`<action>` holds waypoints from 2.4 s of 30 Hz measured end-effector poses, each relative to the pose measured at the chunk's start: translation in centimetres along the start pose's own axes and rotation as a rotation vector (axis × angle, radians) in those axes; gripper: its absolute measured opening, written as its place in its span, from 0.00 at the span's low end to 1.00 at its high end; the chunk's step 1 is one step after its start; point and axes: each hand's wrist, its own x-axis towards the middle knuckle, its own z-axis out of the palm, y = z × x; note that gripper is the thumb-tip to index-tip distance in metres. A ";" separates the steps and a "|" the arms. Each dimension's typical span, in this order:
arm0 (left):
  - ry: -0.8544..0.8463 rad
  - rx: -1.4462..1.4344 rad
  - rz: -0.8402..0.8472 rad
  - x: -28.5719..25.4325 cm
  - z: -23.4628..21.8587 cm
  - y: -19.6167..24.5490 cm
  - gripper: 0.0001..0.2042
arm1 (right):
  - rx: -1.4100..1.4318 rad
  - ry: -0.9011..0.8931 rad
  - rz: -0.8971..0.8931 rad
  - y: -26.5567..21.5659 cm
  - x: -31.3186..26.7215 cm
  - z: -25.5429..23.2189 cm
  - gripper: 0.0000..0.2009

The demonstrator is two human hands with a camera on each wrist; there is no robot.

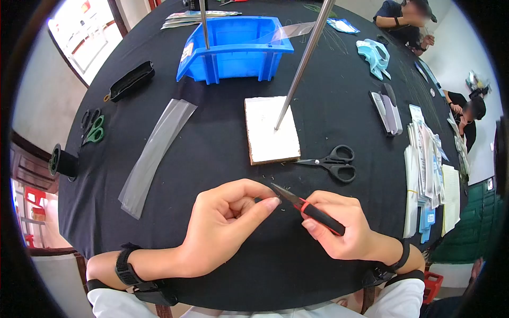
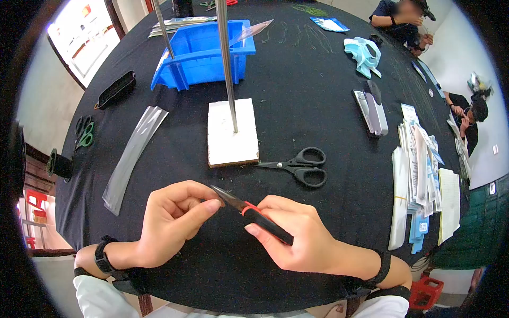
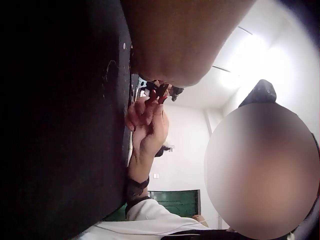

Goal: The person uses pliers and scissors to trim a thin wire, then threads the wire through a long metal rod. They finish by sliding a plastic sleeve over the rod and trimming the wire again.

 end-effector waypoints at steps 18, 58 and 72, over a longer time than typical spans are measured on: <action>-0.007 -0.030 0.061 0.1 -0.3 -0.3 0.06 | 0.163 -0.097 0.090 0.1 0.1 -0.2 0.07; -0.003 -0.268 -0.115 0.3 -0.4 -0.1 0.05 | -0.623 0.107 -0.206 -0.3 0.4 0.0 0.11; -0.052 0.045 0.067 0.0 -0.4 0.0 0.10 | -0.488 0.141 -0.209 0.2 0.0 -0.4 0.09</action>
